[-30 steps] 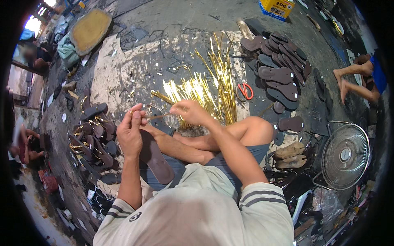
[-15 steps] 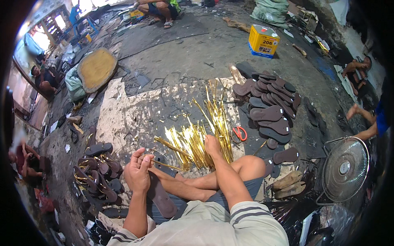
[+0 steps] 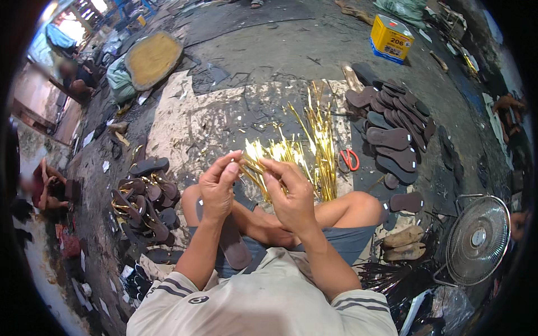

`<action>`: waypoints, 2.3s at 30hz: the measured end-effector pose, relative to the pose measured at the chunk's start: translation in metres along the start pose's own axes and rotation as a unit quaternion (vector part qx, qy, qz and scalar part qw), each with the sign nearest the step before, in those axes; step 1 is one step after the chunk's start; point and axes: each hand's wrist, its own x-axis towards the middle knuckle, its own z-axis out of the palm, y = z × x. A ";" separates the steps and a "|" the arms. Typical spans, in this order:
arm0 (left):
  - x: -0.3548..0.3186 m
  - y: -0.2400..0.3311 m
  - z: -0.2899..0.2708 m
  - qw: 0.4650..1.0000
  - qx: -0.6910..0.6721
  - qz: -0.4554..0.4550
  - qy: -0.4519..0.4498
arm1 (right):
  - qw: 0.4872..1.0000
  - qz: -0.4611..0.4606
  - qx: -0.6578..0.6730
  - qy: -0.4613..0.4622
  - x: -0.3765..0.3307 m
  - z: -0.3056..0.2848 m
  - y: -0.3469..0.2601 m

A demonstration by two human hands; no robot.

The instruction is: The person sits on the floor and repeatedly picks up a dark brown sandal sole and a gold metallic strap. They insert the strap through the sole and secure it, then place the finished sandal aside. The process is repeated for multiple units.

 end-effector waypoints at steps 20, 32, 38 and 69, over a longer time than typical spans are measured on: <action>-0.016 0.001 0.000 0.999 0.035 -0.023 -0.027 | 0.997 0.043 0.043 -0.051 -0.009 0.008 0.008; -0.089 0.019 -0.081 0.848 0.516 -0.019 -0.120 | 0.808 -0.330 0.413 -0.261 -0.004 -0.072 -0.104; -0.113 0.014 -0.081 0.951 0.167 -0.258 -0.036 | 0.816 -0.321 0.386 -0.286 -0.001 -0.071 -0.109; -0.041 0.003 -0.013 0.912 0.368 0.121 -0.137 | 0.956 -0.105 -0.246 -0.122 -0.019 0.016 0.019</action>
